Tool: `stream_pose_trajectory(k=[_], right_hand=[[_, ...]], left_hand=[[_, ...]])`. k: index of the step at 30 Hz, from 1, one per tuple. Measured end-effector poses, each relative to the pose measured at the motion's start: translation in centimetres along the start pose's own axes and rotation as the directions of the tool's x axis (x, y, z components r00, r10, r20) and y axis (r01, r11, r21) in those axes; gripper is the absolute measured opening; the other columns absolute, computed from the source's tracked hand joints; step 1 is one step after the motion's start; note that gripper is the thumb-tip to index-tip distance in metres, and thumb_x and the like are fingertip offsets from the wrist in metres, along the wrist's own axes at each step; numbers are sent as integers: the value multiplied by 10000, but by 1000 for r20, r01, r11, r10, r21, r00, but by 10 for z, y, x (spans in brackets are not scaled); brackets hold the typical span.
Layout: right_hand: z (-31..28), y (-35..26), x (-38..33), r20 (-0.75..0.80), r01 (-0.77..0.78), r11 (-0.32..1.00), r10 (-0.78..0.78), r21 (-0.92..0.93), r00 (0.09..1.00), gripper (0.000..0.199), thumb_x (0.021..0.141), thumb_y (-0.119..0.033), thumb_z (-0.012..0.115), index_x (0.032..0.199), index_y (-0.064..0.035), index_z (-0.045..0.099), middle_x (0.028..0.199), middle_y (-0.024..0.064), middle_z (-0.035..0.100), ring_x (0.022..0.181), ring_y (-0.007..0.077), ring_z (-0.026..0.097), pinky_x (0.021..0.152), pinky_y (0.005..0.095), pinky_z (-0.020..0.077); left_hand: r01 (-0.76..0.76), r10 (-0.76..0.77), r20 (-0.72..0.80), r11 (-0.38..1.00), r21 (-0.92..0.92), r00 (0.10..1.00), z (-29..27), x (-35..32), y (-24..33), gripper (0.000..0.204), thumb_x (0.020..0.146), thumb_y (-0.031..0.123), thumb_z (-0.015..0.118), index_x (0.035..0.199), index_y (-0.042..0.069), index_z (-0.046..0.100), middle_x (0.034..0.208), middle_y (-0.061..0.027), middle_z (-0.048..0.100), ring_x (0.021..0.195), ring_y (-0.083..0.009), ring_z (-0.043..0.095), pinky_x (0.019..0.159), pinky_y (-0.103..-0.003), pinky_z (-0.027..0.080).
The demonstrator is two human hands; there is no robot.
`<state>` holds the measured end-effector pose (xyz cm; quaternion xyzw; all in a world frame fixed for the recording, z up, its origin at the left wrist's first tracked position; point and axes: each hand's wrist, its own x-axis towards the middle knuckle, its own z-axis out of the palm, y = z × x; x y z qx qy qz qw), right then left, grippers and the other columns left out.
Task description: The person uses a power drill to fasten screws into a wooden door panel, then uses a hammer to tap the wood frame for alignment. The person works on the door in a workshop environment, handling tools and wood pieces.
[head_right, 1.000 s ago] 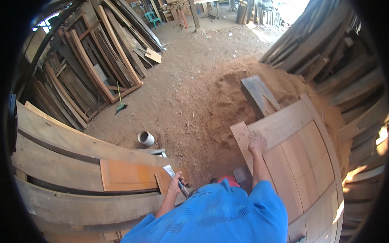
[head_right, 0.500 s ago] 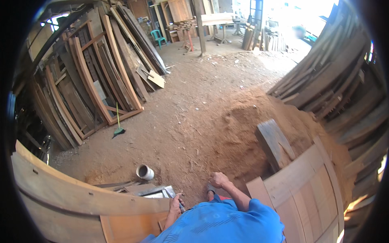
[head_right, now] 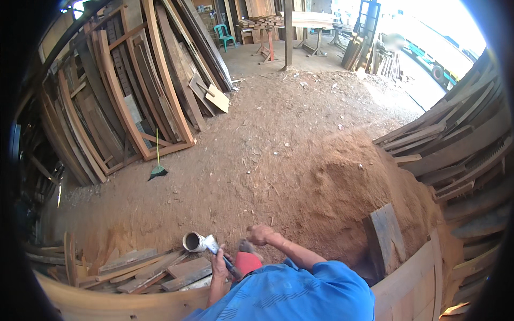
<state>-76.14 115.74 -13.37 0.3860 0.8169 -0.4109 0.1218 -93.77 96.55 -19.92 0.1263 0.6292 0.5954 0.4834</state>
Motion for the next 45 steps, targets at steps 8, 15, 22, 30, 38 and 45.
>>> stream_pose_trajectory(k=[8, 15, 22, 30, 38, 45], right_hand=[[-12, -79, 190, -15, 353, 935, -352, 34, 936, 600, 830, -368, 699, 1292, -42, 497, 999, 252, 676, 956, 421, 665, 803, 515, 526], [-132, -95, 297, -93, -108, 973, 91, -202, 992, 371, 811, -273, 659, 1089, -29, 626, 969, 255, 695, 899, 417, 685, 759, 517, 540], [-147, 72, 422, -74, -317, 944, 323, 88, 943, 171, 738, -118, 577, 621, -16, 649, 563, 134, 644, 551, 235, 692, 551, 401, 570], [-216, 59, 632, 231, -124, 930, 213, -346, 949, 130, 743, -59, 644, 658, 40, 643, 599, 146, 648, 543, 242, 673, 501, 399, 537], [-290, -101, 953, 304, -97, 988, 130, -121, 944, 134, 772, -41, 665, 707, 75, 647, 604, 157, 641, 496, 273, 648, 438, 430, 498], [-213, -344, 1098, 272, 16, 955, -101, 297, 957, 123, 799, -90, 624, 726, 4, 593, 590, 97, 558, 439, 212, 555, 406, 365, 490]], left_hand=[[-96, 138, 53, 871, -482, 989, 10, 199, 124, 550, 1041, 326, 475, 1495, 41, 356, 1368, -213, 543, 1184, -317, 596, 993, -435, 463], [-83, 154, 172, 929, -361, 973, -3, 329, 227, 456, 1015, 317, 551, 1356, 18, 506, 1371, -130, 560, 1269, -241, 541, 1095, -371, 413], [-313, 315, -156, 949, 37, 936, -92, 435, 256, 515, 1014, 405, 548, 1340, 6, 565, 1317, -128, 615, 1227, -232, 575, 1001, -360, 471], [343, 9, -503, 721, 602, 864, -239, 512, 185, 421, 940, 365, 532, 1212, 56, 624, 1126, -215, 680, 1084, -386, 644, 912, -473, 509], [277, -114, -269, 652, 706, 956, -249, 532, 79, 471, 1001, 384, 459, 1197, -14, 617, 1120, -291, 657, 991, -387, 672, 884, -468, 517], [508, -473, -458, 860, -52, 753, -314, 585, 89, 551, 1012, 487, 397, 1293, 49, 578, 1169, -246, 659, 1014, -383, 664, 896, -465, 522]])
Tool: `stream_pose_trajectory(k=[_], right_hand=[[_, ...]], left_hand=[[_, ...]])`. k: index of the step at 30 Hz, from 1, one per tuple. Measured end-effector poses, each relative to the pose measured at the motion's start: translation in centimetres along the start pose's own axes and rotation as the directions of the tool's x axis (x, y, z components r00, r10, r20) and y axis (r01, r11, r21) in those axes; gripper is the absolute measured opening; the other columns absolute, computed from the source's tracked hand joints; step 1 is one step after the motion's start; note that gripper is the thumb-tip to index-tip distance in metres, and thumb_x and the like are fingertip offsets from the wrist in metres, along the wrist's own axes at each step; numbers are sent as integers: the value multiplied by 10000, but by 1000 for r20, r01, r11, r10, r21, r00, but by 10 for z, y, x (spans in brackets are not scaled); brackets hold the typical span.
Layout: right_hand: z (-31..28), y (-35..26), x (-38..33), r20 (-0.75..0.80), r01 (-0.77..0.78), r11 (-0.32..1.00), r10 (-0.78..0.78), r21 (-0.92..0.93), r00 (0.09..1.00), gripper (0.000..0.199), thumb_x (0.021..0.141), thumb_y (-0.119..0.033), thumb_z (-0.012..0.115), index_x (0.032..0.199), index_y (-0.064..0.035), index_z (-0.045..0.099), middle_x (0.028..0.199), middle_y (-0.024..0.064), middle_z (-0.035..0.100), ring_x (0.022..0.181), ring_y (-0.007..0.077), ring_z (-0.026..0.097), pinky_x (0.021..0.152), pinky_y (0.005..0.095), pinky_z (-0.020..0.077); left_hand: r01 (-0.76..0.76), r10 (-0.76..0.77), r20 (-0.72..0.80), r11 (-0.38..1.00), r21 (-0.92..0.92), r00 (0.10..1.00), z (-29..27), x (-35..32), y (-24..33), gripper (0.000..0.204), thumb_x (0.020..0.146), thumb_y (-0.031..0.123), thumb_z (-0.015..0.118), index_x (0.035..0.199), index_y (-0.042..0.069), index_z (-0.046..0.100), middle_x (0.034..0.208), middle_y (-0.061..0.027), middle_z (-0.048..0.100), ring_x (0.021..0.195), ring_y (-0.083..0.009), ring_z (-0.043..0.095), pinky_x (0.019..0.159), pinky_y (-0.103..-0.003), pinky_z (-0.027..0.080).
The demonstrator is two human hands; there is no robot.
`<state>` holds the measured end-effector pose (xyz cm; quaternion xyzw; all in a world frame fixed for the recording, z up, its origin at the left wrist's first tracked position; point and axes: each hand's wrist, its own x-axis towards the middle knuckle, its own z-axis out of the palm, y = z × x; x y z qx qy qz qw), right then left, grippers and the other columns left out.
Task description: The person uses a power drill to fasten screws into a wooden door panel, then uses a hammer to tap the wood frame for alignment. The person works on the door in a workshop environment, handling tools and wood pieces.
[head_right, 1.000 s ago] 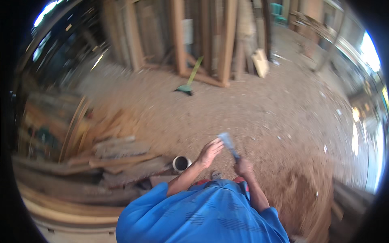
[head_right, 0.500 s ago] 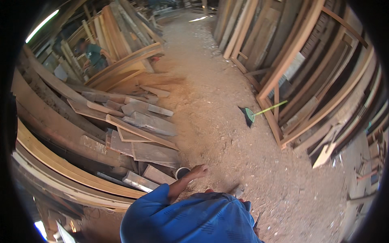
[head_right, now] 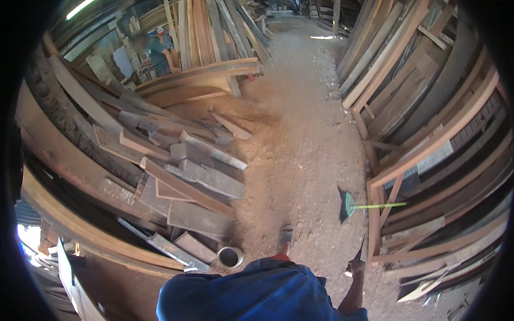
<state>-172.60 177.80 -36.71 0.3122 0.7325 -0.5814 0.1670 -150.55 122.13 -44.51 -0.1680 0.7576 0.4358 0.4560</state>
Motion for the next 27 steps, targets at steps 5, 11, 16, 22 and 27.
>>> stream_pose_trajectory(k=[5, 11, 16, 22, 27], right_hand=[[76, -41, 77, 141, -154, 976, 133, 154, 981, 265, 879, -141, 613, 663, 1, 559, 575, 81, 540, 456, 241, 561, 423, 418, 479], [126, -103, 133, 89, -135, 857, 205, -497, 975, 326, 889, -299, 590, 834, 14, 661, 709, 172, 651, 639, 296, 669, 567, 448, 526], [145, -178, 222, 134, 4, 587, 179, -810, 975, 324, 879, -333, 587, 907, -30, 697, 785, 184, 681, 725, 295, 693, 633, 440, 541], [215, -337, 405, 242, 206, 240, 132, -949, 961, 356, 868, -374, 583, 995, -82, 741, 876, 199, 717, 828, 294, 721, 713, 431, 560], [288, -489, 590, 302, 248, 362, 98, -898, 948, 278, 856, -283, 615, 810, -34, 731, 717, 194, 704, 669, 313, 708, 617, 416, 562]], left_hand=[[-6, -29, -50, 805, -594, 998, -114, 94, 88, 610, 1020, 560, 353, 1362, 94, 550, 1204, -214, 659, 1031, -380, 657, 905, -463, 524], [-223, 99, -208, 177, -959, 973, -330, 152, 286, 654, 1009, 586, 360, 1445, 102, 418, 1374, -170, 548, 1137, -361, 575, 938, -484, 475], [-457, 212, -415, 220, -862, 885, -451, 231, 408, 513, 990, 465, 489, 1351, 101, 517, 1287, -153, 614, 1077, -296, 614, 923, -447, 480], [-237, 462, -550, 871, 431, 696, -534, 369, 339, 355, 965, 373, 570, 1145, 79, 659, 1096, -174, 699, 949, -285, 670, 800, -441, 528], [-255, 163, -546, 962, -97, 822, -529, 418, 332, 367, 895, 388, 541, 968, 59, 687, 905, -203, 708, 804, -337, 686, 724, -459, 540]])
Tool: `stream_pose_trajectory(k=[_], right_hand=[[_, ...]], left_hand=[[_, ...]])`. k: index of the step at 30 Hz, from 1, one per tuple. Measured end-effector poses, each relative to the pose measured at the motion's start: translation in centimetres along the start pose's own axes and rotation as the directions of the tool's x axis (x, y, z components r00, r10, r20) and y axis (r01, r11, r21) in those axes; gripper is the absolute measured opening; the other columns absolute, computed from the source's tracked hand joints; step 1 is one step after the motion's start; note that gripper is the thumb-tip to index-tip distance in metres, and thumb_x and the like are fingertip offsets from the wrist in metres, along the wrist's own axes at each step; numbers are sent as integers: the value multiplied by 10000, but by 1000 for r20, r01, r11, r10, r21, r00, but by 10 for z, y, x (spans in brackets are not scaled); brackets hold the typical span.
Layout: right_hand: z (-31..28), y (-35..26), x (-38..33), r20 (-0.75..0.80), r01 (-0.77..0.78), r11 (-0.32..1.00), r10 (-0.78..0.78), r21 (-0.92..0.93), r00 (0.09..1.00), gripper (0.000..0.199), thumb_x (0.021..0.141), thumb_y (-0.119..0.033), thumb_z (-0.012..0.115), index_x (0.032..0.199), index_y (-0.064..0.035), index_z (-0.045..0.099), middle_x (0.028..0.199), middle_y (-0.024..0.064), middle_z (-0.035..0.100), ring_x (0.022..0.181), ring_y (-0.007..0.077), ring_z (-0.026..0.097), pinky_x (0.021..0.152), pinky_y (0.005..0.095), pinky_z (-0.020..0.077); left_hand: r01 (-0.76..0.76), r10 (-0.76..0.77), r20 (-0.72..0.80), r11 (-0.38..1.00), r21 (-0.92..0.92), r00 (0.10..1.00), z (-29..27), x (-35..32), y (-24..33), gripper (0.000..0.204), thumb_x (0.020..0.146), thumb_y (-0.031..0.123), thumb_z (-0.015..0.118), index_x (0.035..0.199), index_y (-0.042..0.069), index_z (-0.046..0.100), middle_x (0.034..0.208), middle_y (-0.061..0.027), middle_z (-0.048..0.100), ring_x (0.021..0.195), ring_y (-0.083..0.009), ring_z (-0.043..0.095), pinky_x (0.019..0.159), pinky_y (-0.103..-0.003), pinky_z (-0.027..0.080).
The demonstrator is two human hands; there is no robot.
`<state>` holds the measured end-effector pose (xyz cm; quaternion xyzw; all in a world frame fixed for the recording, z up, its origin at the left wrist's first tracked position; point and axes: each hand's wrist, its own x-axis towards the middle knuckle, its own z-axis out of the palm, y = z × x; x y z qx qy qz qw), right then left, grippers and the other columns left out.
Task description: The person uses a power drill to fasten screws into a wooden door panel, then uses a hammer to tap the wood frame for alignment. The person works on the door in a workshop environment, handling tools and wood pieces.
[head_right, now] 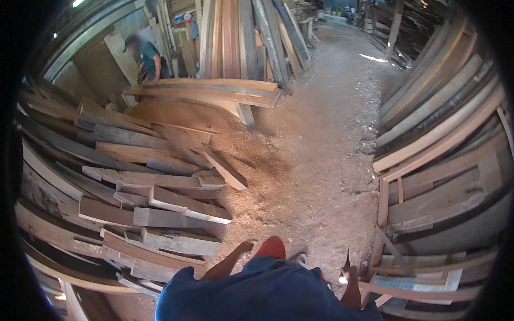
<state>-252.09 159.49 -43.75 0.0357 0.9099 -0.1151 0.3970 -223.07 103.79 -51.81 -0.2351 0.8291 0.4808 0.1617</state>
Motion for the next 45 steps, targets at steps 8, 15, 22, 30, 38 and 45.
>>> stream_pose_trajectory(k=[8, 15, 22, 30, 38, 45], right_hand=[[-170, -260, 148, 13, 157, 631, -256, 760, 966, 188, 855, -66, 606, 698, 35, 628, 563, 91, 564, 457, 218, 571, 415, 366, 454], [-198, -332, 240, 52, -3, 735, -43, 678, 998, 292, 872, -191, 675, 707, 49, 674, 601, 176, 630, 485, 249, 622, 454, 448, 474], [-277, -384, 275, 49, -25, 892, 3, 451, 999, 327, 869, -234, 688, 715, 55, 679, 616, 190, 642, 498, 254, 635, 470, 453, 480], [-385, -487, 443, 31, 38, 997, -40, 72, 999, 371, 865, -282, 702, 724, 61, 686, 634, 205, 656, 512, 259, 649, 488, 459, 486], [-565, -711, 793, -94, 441, 699, -584, -562, 806, 416, 824, -423, 680, 792, -10, 719, 743, 167, 718, 672, 296, 716, 584, 483, 519], [-625, -1149, 727, 88, 667, 672, -723, 323, 685, 167, 735, -155, 643, 768, 9, 653, 629, 111, 628, 575, 223, 634, 542, 395, 501]], left_hand=[[361, -338, 237, 930, -64, 911, -36, 59, 45, 312, 950, 396, 537, 1008, 114, 656, 759, -114, 636, 658, -254, 646, 576, -418, 531], [302, -272, 132, 835, -460, 953, -171, 280, 132, 271, 960, 366, 546, 1057, 126, 623, 824, -73, 650, 682, -219, 632, 588, -393, 530], [77, -204, -22, 462, -883, 979, -383, 503, 243, 300, 983, 359, 521, 1166, 130, 581, 947, -53, 665, 764, -200, 628, 679, -391, 538], [49, -4, 55, 514, -856, 998, -449, 658, 363, 563, 974, 509, 534, 1402, 149, 471, 1145, -58, 603, 966, -222, 617, 816, -391, 514], [78, 35, 128, 625, -776, 991, -459, 833, 426, 603, 1015, 429, 501, 1495, 82, 389, 1386, -176, 525, 1143, -342, 601, 923, -436, 515], [-2, -135, -99, 582, -813, 986, -612, 905, 473, 343, 1013, 397, 498, 1215, 134, 583, 1075, -40, 614, 961, -190, 591, 826, -399, 493]])
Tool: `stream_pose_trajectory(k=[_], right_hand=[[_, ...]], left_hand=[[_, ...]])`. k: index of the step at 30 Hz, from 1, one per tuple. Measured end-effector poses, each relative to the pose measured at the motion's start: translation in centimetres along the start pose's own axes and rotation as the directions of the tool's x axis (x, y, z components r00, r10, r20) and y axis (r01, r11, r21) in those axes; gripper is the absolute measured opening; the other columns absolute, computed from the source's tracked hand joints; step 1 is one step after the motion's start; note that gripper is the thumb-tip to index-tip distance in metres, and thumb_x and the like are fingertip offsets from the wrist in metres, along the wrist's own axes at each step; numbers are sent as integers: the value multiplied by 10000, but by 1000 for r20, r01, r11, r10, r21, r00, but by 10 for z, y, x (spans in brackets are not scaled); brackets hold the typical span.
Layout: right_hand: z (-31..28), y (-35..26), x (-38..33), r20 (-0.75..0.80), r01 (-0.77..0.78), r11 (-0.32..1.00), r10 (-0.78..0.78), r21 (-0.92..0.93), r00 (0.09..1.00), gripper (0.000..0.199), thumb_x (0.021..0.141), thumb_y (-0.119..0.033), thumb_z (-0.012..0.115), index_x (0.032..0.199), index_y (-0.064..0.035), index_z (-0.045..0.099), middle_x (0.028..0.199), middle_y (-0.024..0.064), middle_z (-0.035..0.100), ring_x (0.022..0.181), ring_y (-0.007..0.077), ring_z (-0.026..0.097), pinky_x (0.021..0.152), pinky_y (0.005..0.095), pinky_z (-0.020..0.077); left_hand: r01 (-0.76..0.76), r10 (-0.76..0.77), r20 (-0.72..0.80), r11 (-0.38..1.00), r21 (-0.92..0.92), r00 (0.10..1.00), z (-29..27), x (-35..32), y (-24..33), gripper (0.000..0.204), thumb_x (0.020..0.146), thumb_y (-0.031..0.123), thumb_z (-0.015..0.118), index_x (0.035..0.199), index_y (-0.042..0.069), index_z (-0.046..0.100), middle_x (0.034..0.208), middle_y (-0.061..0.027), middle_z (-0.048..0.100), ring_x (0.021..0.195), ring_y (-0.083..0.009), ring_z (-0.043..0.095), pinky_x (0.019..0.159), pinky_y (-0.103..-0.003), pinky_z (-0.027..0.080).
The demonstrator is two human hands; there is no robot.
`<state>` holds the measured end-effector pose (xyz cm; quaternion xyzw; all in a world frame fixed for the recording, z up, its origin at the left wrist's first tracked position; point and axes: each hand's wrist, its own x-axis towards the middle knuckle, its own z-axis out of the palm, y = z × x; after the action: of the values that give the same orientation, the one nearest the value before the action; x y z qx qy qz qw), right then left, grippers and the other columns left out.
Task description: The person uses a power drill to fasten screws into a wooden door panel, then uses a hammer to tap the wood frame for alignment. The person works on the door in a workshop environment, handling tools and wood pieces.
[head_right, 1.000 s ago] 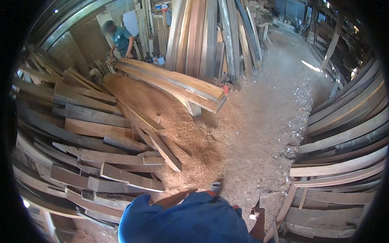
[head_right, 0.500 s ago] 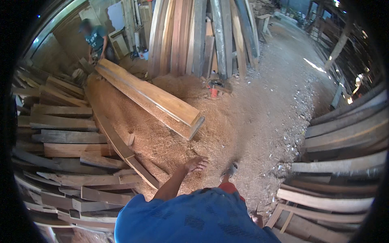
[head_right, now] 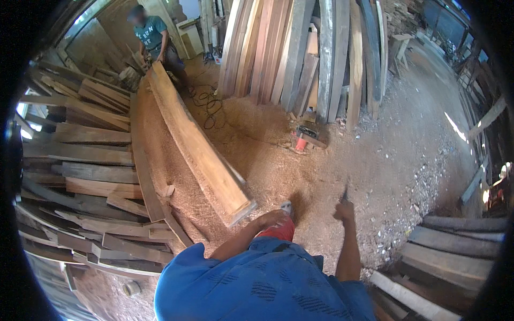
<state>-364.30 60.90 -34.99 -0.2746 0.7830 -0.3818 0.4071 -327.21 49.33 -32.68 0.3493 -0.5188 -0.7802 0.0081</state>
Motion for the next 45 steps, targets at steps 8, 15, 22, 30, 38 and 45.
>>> stream_pose_trajectory(k=[8, 15, 22, 30, 38, 45], right_hand=[[121, -229, 107, 429, 270, 940, -161, -206, 889, 366, 757, -193, 696, 1011, 64, 641, 918, 212, 687, 856, 284, 686, 749, 418, 535], [156, -308, 183, 574, 389, 898, -211, -205, 791, 748, 765, -272, 711, 1376, 39, 411, 1116, 236, 660, 986, 365, 674, 869, 425, 530], [198, -375, 282, 705, 761, 648, -539, -2, 461, 846, 782, -268, 686, 1485, 9, 305, 1225, 284, 604, 1098, 410, 622, 939, 445, 492], [279, -522, 381, 836, 571, 818, -364, 75, 411, 648, 825, -36, 629, 1448, -19, 450, 1165, 143, 649, 949, 186, 632, 829, 319, 519], [403, -620, 502, 831, 171, 979, -183, 107, 525, 613, 866, -60, 644, 1432, -49, 407, 933, 90, 629, 666, 150, 622, 565, 315, 523], [515, -722, 519, 797, 626, 708, -148, -328, 585, 555, 873, -377, 606, 1293, -20, 536, 1004, 251, 703, 978, 385, 688, 868, 457, 531]], left_hand=[[-89, 32, -92, 699, -710, 995, -69, 130, 162, 373, 947, 495, 601, 1002, 126, 617, 892, -25, 640, 798, -166, 612, 689, -341, 507], [-266, 19, -355, 699, -664, 935, -160, 213, 240, 205, 948, 246, 619, 911, 47, 654, 827, -92, 697, 692, -218, 674, 665, -355, 572], [-491, 116, -540, 604, -628, 834, -246, 229, 288, 308, 993, 289, 558, 1031, 9, 681, 949, -100, 704, 867, -223, 681, 807, -378, 561], [-412, 52, -764, 865, -288, 643, -389, 233, 309, 404, 1029, 362, 507, 1214, 18, 610, 1036, -99, 696, 912, -199, 669, 760, -351, 517], [-196, -102, -956, 968, -159, 275, -445, 157, 322, 450, 979, 322, 596, 1276, -14, 558, 1112, -156, 688, 1021, -231, 671, 910, -352, 526], [87, 137, -986, 986, 146, 94, -565, 176, 367, 671, 861, 277, 729, 1400, 10, 431, 1234, -218, 626, 1159, -378, 600, 1015, -448, 465]])
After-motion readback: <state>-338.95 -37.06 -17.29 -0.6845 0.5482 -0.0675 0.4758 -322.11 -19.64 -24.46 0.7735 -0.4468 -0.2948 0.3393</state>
